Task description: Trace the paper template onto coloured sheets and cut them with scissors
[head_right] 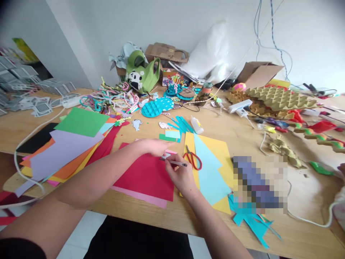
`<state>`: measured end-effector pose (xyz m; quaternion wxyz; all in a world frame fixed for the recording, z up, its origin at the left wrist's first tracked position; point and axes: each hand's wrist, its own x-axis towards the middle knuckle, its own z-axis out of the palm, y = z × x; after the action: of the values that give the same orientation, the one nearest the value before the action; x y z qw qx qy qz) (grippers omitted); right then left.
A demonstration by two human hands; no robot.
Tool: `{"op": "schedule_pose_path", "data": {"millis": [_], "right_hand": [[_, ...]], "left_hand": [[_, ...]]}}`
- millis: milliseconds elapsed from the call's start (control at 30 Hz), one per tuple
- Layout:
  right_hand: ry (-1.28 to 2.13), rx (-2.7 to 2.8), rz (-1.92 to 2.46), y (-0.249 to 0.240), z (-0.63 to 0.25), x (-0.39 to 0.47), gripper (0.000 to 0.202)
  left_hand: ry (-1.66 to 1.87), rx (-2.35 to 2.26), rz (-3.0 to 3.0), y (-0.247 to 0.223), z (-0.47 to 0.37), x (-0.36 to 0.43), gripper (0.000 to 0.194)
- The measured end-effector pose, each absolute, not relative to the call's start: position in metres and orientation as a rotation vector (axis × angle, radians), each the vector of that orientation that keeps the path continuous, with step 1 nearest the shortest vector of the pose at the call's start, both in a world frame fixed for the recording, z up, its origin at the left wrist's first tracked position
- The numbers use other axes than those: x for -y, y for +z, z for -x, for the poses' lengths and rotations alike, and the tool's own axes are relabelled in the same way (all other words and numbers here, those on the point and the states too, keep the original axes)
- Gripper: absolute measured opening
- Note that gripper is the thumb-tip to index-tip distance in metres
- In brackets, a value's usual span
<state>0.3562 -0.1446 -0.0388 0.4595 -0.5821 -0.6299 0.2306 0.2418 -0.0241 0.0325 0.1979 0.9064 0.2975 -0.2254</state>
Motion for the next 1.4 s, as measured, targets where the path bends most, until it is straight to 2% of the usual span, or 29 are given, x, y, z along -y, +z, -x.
{"op": "schedule_pose_path", "data": {"millis": [300,633,1067,1400], "right_hand": [[0.419,1.6,1.401,-0.063,-0.353,0.135,0.008],[0.396,1.609,1.414,-0.069,-0.352,0.132,0.008],[0.342,1.646,1.449,-0.065,-0.35,0.132,0.007],[0.367,1.641,1.449,-0.066,-0.349,0.132,0.005]], "left_hand": [[-0.632,-0.792,-2.543,0.028,-0.248,0.024,0.075],[-0.638,-0.766,-2.57,0.03,-0.248,0.023,0.073],[-0.469,-0.78,-2.533,0.017,-0.25,0.02,0.074],[-0.599,-0.776,-2.561,0.03,-0.249,0.027,0.068]]}}
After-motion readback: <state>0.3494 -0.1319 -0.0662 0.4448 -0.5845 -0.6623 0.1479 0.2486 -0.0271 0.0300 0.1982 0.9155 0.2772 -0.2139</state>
